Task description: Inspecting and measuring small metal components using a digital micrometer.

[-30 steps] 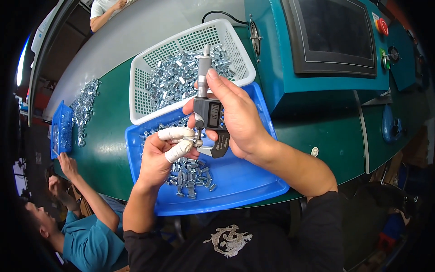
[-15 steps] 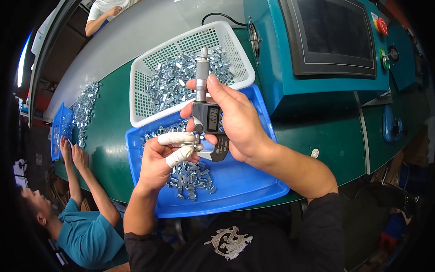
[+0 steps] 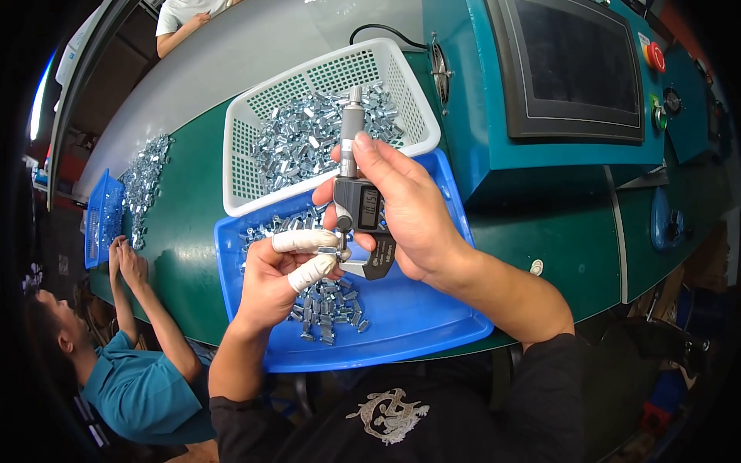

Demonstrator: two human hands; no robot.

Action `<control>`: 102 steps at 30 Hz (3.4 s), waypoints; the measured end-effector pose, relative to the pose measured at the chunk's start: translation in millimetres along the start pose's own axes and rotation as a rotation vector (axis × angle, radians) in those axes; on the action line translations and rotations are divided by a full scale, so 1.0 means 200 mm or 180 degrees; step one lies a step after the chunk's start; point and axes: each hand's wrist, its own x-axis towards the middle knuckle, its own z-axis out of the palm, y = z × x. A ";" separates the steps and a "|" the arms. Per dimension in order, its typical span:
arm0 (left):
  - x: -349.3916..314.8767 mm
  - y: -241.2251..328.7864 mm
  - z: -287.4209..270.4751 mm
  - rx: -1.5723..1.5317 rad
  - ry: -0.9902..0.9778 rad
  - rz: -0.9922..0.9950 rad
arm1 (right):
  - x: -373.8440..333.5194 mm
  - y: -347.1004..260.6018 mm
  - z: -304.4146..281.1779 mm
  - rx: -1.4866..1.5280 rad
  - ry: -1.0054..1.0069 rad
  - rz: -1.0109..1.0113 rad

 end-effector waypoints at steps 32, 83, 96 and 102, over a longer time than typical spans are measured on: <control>0.06 -0.01 -0.07 0.0246 0.0400 0.0327 | -0.03 0.00 0.05 -0.0236 0.0356 -0.0085; 0.01 -0.02 0.00 0.0184 0.0112 0.0019 | -0.01 -0.01 0.01 -0.0183 0.0046 -0.0009; 0.12 0.01 -0.10 0.0105 0.1113 0.0738 | -0.01 0.00 0.02 -0.0232 0.0049 -0.0066; 0.13 -0.02 -0.20 0.1001 0.1438 0.1102 | 0.01 0.01 0.00 -0.0339 0.0082 -0.0004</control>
